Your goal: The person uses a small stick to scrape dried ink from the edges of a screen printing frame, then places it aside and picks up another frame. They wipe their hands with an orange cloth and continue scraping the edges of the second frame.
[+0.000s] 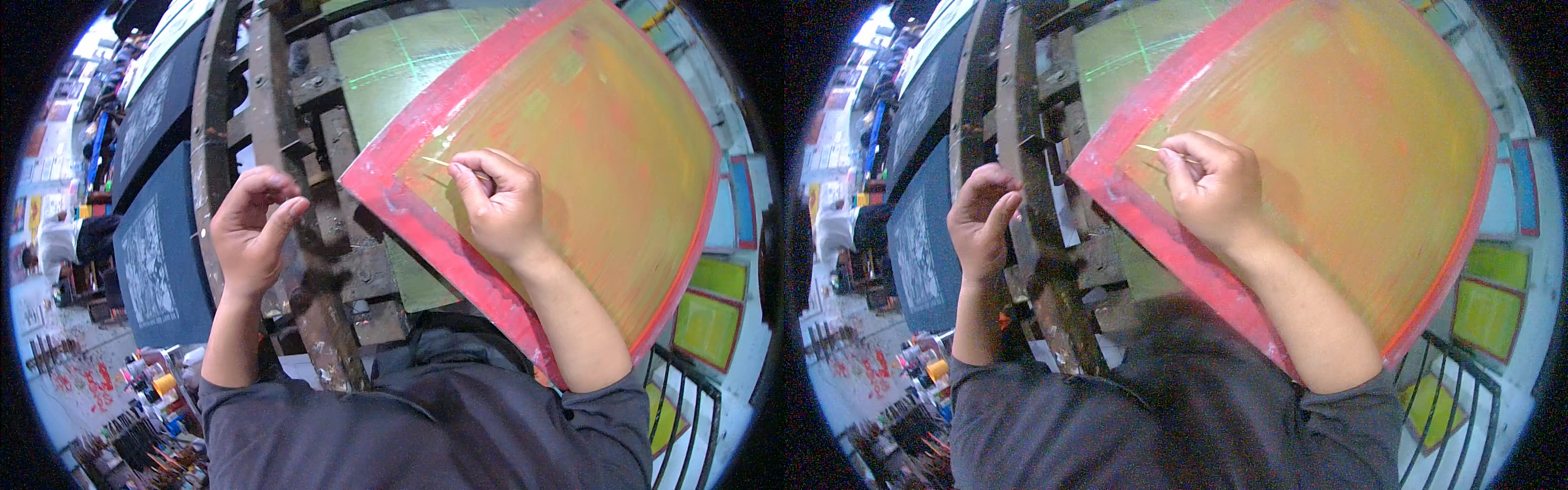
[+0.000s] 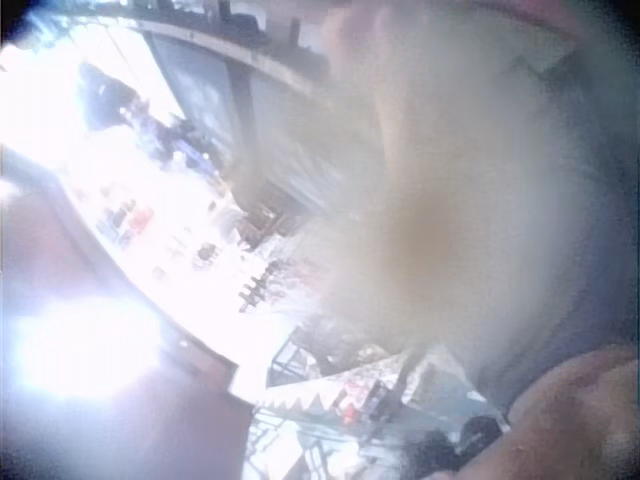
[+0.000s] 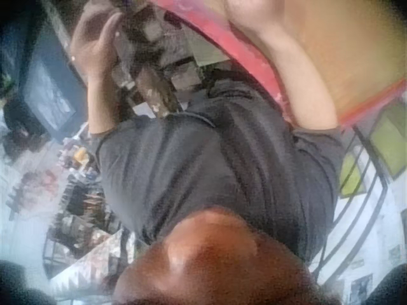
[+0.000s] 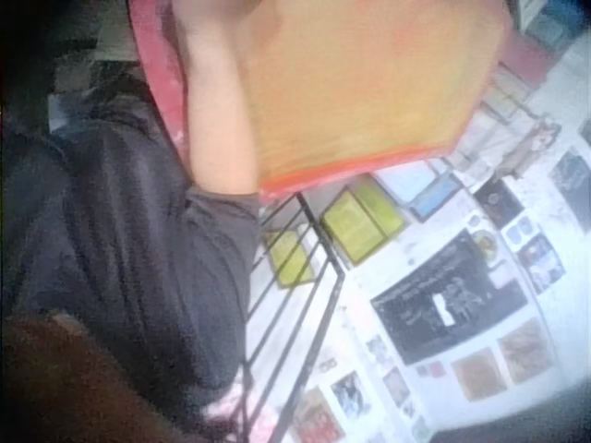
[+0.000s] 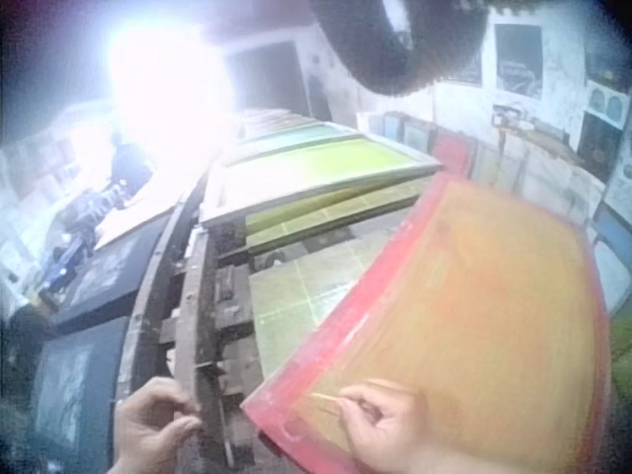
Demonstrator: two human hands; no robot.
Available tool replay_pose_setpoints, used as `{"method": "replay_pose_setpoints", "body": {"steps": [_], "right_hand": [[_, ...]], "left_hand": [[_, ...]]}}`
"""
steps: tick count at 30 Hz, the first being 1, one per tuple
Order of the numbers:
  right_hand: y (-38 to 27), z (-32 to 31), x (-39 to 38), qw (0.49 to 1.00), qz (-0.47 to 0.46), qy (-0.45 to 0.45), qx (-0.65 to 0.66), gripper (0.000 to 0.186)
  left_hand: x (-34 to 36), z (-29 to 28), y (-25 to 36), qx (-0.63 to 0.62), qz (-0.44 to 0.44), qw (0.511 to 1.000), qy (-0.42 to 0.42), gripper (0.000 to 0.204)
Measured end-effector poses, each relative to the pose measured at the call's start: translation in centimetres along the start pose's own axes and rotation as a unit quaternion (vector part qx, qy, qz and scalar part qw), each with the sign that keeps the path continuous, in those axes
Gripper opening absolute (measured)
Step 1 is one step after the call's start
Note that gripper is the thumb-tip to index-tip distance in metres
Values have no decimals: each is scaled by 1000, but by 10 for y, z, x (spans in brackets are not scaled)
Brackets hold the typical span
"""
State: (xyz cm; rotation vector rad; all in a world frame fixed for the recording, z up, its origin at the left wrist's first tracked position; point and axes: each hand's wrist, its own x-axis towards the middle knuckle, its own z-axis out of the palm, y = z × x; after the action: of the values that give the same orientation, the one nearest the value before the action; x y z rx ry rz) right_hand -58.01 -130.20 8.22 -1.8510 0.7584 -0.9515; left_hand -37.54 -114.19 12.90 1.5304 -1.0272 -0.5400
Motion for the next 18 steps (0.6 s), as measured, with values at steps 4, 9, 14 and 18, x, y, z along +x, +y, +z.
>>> {"method": "replay_pose_setpoints", "body": {"steps": [4, 9, 14, 18], "right_hand": [[5, 3, -2, 999, 29, 16, 21, 6], [14, 1, -1, 999, 43, -6, 4, 8], [16, 2, -2, 999, 27, -3, 21, 9], [17, 1, -4, 999, 34, -10, 16, 9]], "left_hand": [[-33, -27, 16, 6, 33, 994, 106, 13], [-71, -55, 33, -4, 33, 983, 181, 11], [-95, -61, 24, -38, -1, 983, 182, 14], [-90, -52, 19, 29, -16, 993, 115, 10]]}}
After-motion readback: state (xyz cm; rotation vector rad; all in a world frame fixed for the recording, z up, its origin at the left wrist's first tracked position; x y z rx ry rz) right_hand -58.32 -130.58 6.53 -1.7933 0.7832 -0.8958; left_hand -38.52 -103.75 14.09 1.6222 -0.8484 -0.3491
